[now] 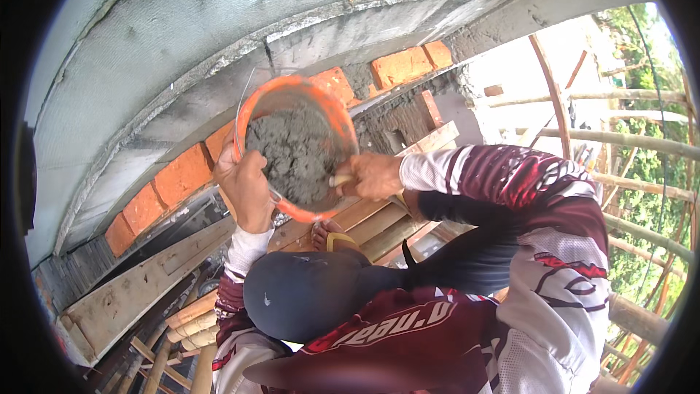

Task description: The person scoops mortar from a bucket using a trowel and applies it to a brick wall under construction. They place red bricks into the mortar, tap them into position, and scrape away excess mortar from the joints.

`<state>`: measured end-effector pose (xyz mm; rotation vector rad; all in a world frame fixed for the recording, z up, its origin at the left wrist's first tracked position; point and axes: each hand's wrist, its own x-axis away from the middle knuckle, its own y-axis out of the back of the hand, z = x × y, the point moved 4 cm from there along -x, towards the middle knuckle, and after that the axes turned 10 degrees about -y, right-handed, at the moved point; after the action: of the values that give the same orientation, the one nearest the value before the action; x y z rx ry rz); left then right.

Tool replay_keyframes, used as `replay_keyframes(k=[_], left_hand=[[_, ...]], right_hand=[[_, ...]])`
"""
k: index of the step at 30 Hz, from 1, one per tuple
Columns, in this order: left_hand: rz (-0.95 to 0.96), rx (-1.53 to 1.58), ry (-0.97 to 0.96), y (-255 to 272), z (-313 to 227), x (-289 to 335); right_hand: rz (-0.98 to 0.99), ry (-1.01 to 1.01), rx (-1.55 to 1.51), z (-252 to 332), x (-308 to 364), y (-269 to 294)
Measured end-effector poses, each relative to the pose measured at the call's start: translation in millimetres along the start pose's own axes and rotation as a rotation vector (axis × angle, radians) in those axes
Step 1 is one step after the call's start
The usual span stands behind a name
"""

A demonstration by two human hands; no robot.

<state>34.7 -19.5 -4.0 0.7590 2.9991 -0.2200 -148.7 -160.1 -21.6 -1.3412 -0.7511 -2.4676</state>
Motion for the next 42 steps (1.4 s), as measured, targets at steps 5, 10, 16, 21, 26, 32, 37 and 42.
replay_keyframes(k=[5, 10, 16, 21, 26, 32, 37, 42], left_hand=[[0.041, -0.015, 0.083, 41, 4, 12], [0.070, -0.057, -0.016, 34, 9, 19], [0.232, -0.015, 0.166, 0, 0, 12], [0.153, 0.010, -0.119, -32, -16, -2], [0.090, 0.042, 0.103, -46, -13, -5], [0.031, -0.066, 0.156, -27, -28, -8], [0.046, -0.230, 0.227, -35, -49, -6], [0.024, -0.323, 0.210, -73, -66, 4]], right_hand=[[-0.274, 0.090, 0.300, 19, 23, -20], [-0.631, 0.276, 1.011, 61, 74, 20], [-0.550, -0.117, 0.822, 48, 100, 102], [-0.125, 0.070, 0.407, -5, 23, 62], [0.307, -0.016, -0.298, -48, 12, 10], [-0.187, 0.589, 0.197, -41, 16, 27], [-0.644, 0.560, 0.830, -37, 51, 82], [-0.699, 0.453, 0.666, -27, 72, 137]])
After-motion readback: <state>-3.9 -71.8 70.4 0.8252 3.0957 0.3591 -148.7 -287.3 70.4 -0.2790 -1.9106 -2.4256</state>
